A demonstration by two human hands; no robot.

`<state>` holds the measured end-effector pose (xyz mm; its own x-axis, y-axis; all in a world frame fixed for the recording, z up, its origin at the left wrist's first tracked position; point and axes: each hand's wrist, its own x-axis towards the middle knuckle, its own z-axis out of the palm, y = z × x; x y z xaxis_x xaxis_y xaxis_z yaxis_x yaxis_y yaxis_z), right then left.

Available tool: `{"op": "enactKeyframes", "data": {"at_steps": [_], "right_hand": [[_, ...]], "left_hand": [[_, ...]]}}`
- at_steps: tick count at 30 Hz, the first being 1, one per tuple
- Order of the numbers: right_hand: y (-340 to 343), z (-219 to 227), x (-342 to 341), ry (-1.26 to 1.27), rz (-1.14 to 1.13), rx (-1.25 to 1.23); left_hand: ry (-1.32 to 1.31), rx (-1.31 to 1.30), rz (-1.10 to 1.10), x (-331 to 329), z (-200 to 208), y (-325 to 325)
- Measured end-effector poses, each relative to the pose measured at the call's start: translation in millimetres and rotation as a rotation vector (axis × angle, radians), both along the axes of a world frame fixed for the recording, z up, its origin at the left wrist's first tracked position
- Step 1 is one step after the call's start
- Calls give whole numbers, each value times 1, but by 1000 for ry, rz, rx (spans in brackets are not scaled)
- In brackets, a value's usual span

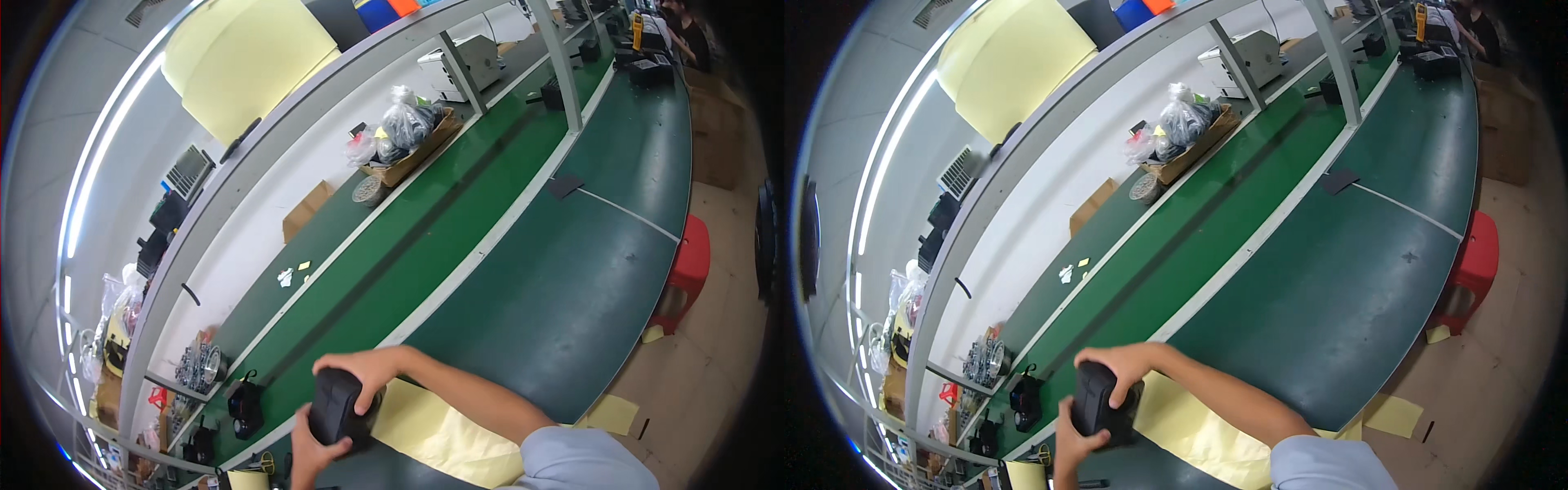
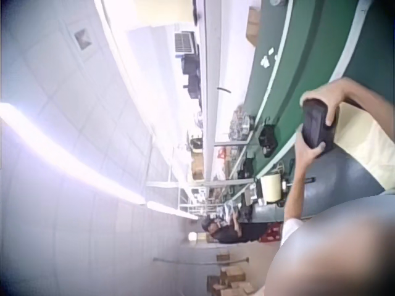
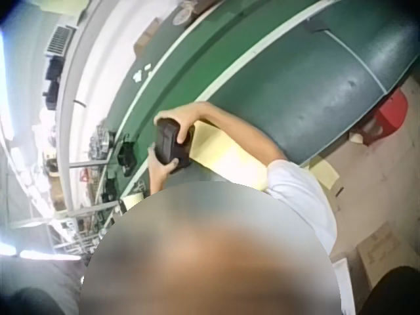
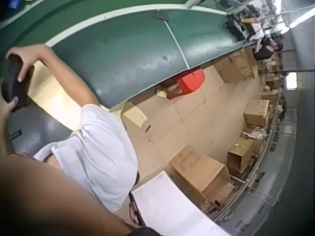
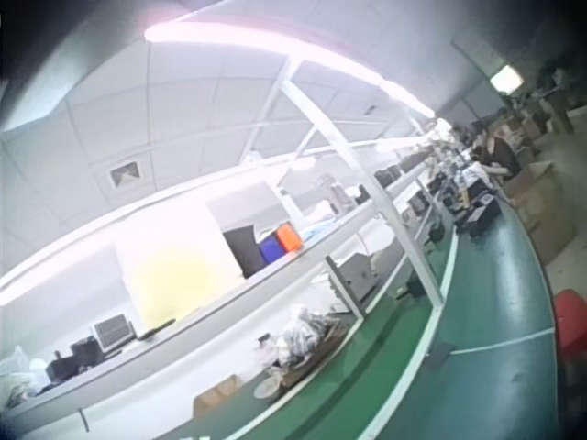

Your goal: Assembling the internal components and housing of an electronic device on a production line.

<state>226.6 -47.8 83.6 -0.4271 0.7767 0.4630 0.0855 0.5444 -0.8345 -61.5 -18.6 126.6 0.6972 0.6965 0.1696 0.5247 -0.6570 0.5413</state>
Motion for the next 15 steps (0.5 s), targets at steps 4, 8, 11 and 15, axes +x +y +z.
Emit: {"op": "enactKeyframes", "data": {"at_steps": [4,8,11,15], "right_hand": [[-33,20,45,-49,-757,159],[-90,44,81,423,-961,213],[-118,56,100,586,-1002,150],[-128,55,109,614,-1109,211]], "left_hand": [[174,859,-102,80,1,84],[292,934,-41,148,-22,178],[533,936,-3,173,-49,221],[240,793,39,168,-89,221]]}}
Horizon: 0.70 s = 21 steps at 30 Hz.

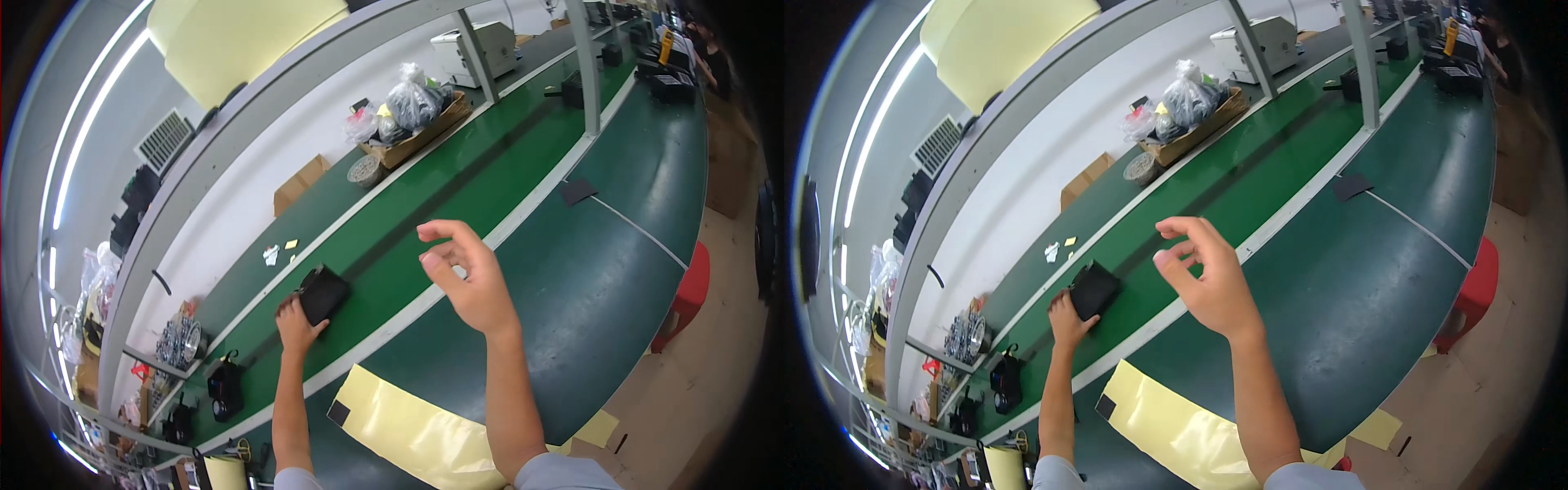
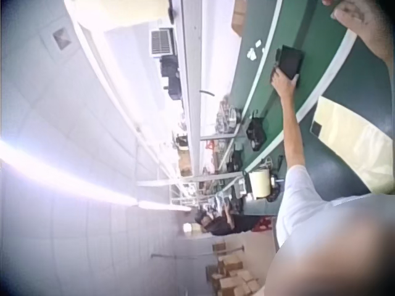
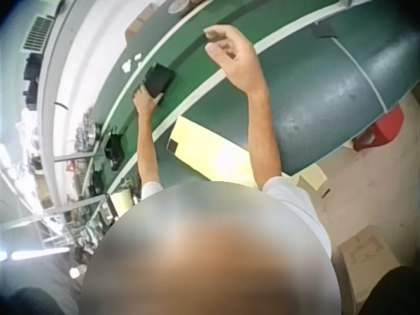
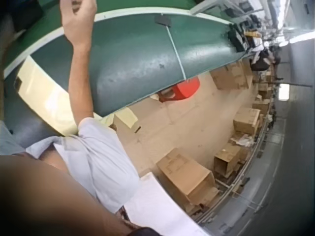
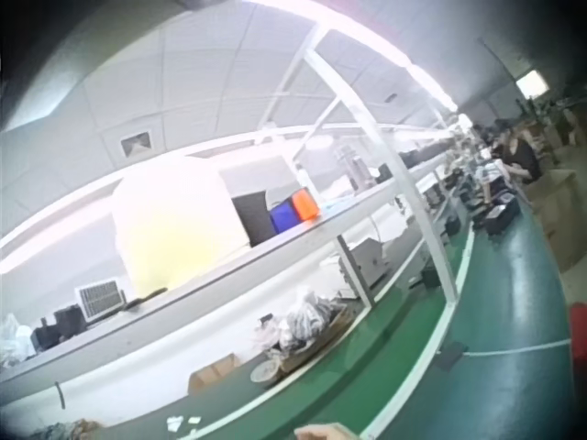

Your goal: Assembling the internal components and housing of an electronic device on a production line.

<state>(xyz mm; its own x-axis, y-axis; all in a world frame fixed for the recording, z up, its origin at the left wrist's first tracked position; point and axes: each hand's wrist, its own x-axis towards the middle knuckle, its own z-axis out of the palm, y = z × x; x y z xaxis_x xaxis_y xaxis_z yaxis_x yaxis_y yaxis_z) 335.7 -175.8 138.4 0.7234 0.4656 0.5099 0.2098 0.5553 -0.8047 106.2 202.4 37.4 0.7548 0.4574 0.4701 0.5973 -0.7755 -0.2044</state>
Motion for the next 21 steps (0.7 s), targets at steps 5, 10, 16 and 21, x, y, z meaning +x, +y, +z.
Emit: {"op": "enactKeyframes", "data": {"at_steps": [5,10,16,21], "right_hand": [[24,4,-20,127,131,85],[37,17,-47,-83,77,-32],[49,0,-52,-262,225,-219],[99,-40,-79,-771,363,-899]], "left_hand": [[-53,29,-142,-12,-14,-18],[61,-226,-107,-3,20,-7],[-227,-291,-206,-6,46,-24],[-145,-459,-203,-82,48,-114]]}}
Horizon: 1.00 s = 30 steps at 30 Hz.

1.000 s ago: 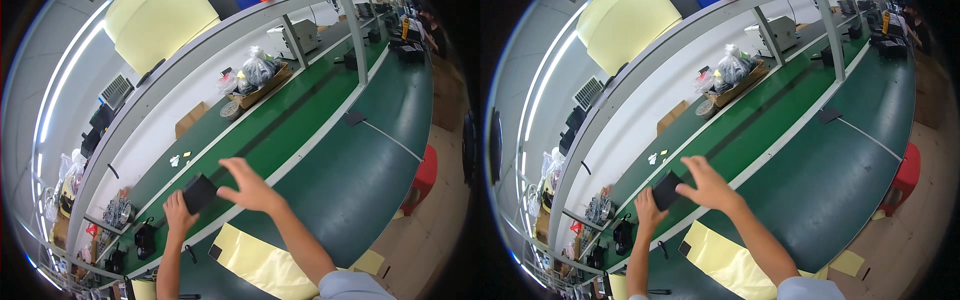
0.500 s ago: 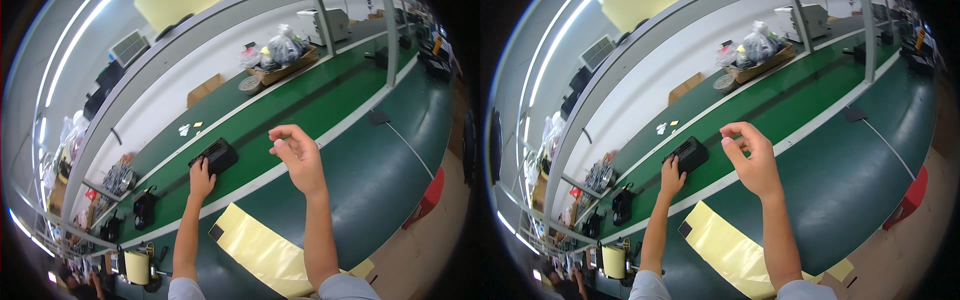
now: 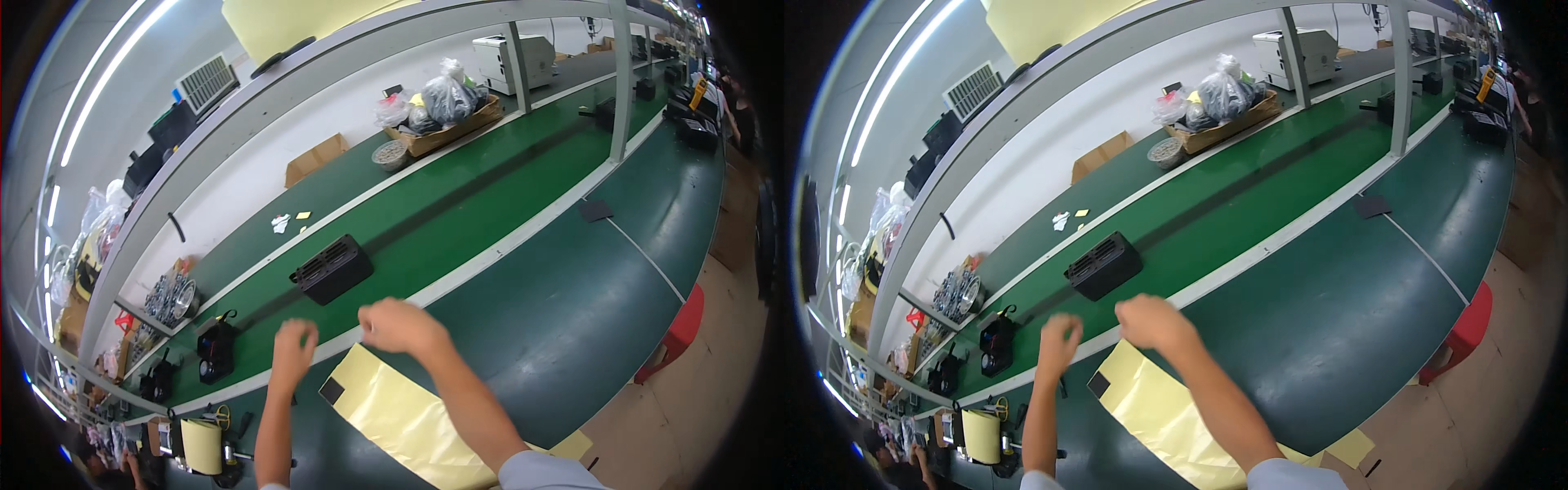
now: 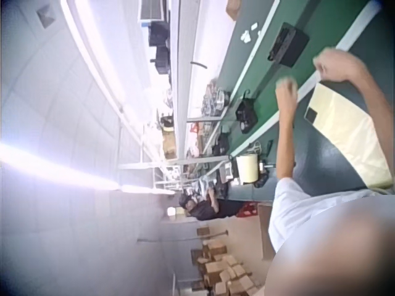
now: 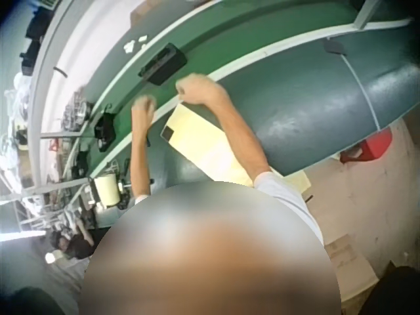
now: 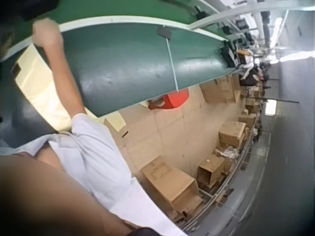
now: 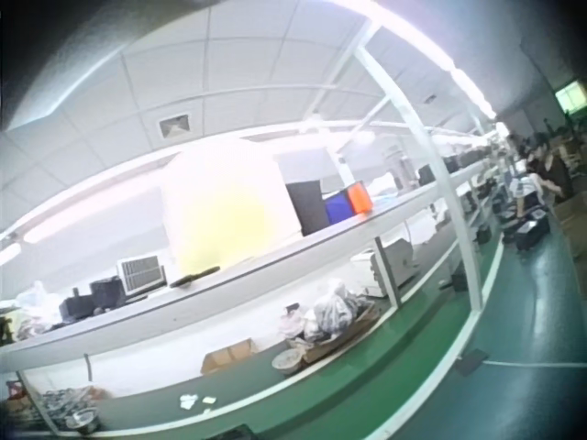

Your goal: Assembling the internal components and housing of an electronic device on a production line.

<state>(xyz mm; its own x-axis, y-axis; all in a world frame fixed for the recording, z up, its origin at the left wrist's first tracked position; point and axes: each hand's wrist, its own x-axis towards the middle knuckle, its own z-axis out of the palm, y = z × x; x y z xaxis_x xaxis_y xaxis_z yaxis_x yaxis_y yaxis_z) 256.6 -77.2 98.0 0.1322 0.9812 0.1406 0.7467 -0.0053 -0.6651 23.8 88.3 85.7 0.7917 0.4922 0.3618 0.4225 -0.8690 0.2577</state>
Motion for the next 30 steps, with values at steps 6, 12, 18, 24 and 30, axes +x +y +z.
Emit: {"op": "enactKeyframes", "data": {"at_steps": [6,12,18,24,30], "right_hand": [[31,-19,-37,-55,322,-210],[31,-12,-49,-54,335,-304],[28,-11,-40,-23,292,-305],[29,-13,-29,-16,236,-339],[32,-21,-27,-14,202,-358]], "left_hand": [[266,-142,-56,-67,-33,-95],[241,-157,9,-75,-50,-88],[198,-163,-18,-75,-54,-55],[243,-296,-96,-76,-62,-40],[231,-273,31,-86,-70,-51]]}}
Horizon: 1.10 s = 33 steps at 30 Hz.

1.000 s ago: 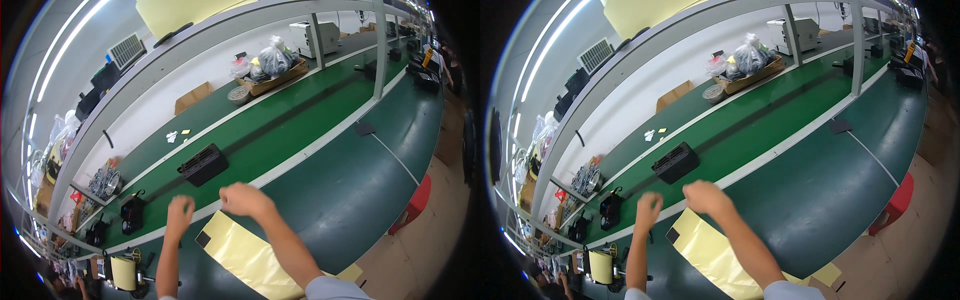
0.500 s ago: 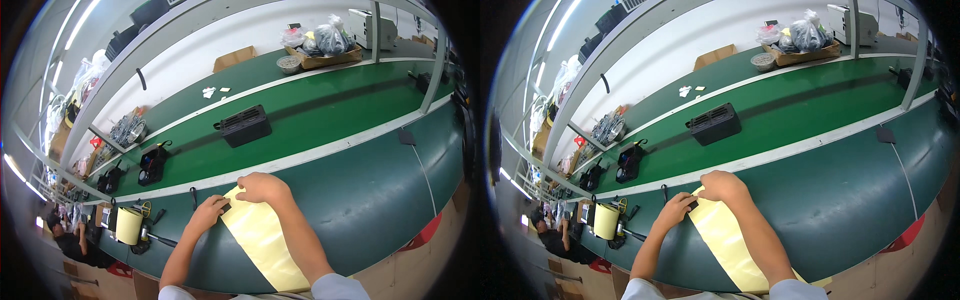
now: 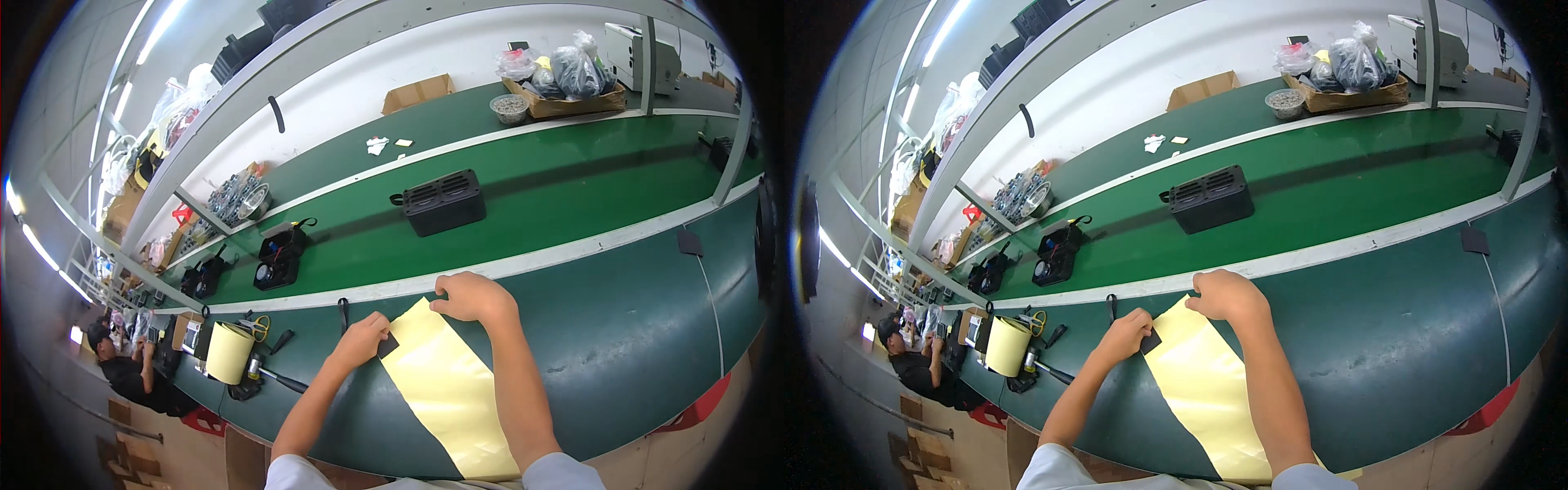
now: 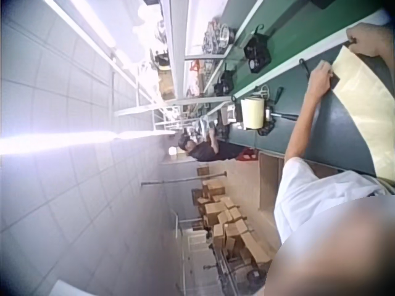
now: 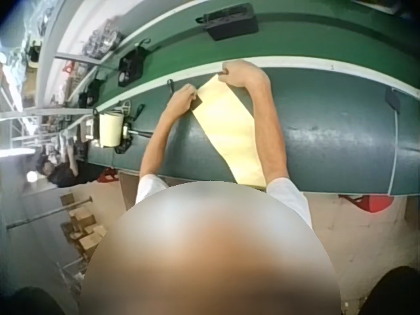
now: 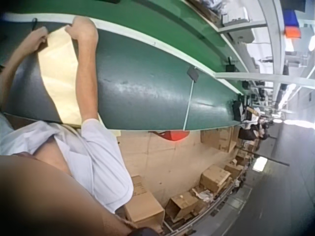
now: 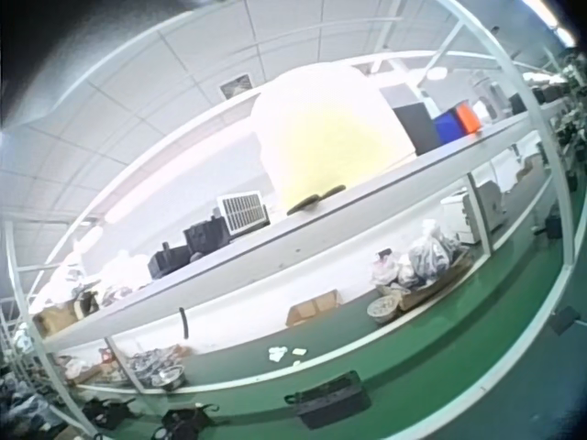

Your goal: Assembling the internal components and housing of an electronic device on a production line.

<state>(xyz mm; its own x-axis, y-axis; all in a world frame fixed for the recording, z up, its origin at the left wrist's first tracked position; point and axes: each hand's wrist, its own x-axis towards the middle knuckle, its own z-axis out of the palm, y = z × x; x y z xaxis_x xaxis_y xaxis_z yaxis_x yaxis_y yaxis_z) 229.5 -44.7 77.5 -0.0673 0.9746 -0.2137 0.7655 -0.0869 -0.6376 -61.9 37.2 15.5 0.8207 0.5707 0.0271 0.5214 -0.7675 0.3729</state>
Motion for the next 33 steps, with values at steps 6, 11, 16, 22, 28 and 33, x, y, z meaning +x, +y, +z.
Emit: {"op": "enactKeyframes", "data": {"at_steps": [6,11,16,22,28,33], "right_hand": [[2,-7,-6,21,23,38],[4,-5,-12,-2,58,22],[7,-8,-24,-39,76,56],[25,-32,-74,66,340,146],[26,-55,-103,363,153,-151],[26,-53,-100,433,125,-196]], "left_hand": [[-118,60,-7,-7,-1,-12],[-115,69,-52,-15,3,-11],[-43,177,-41,-23,-3,-24],[-106,237,70,-26,-15,-40],[-515,337,394,-65,-8,-3],[-606,120,856,-147,15,84]]}}
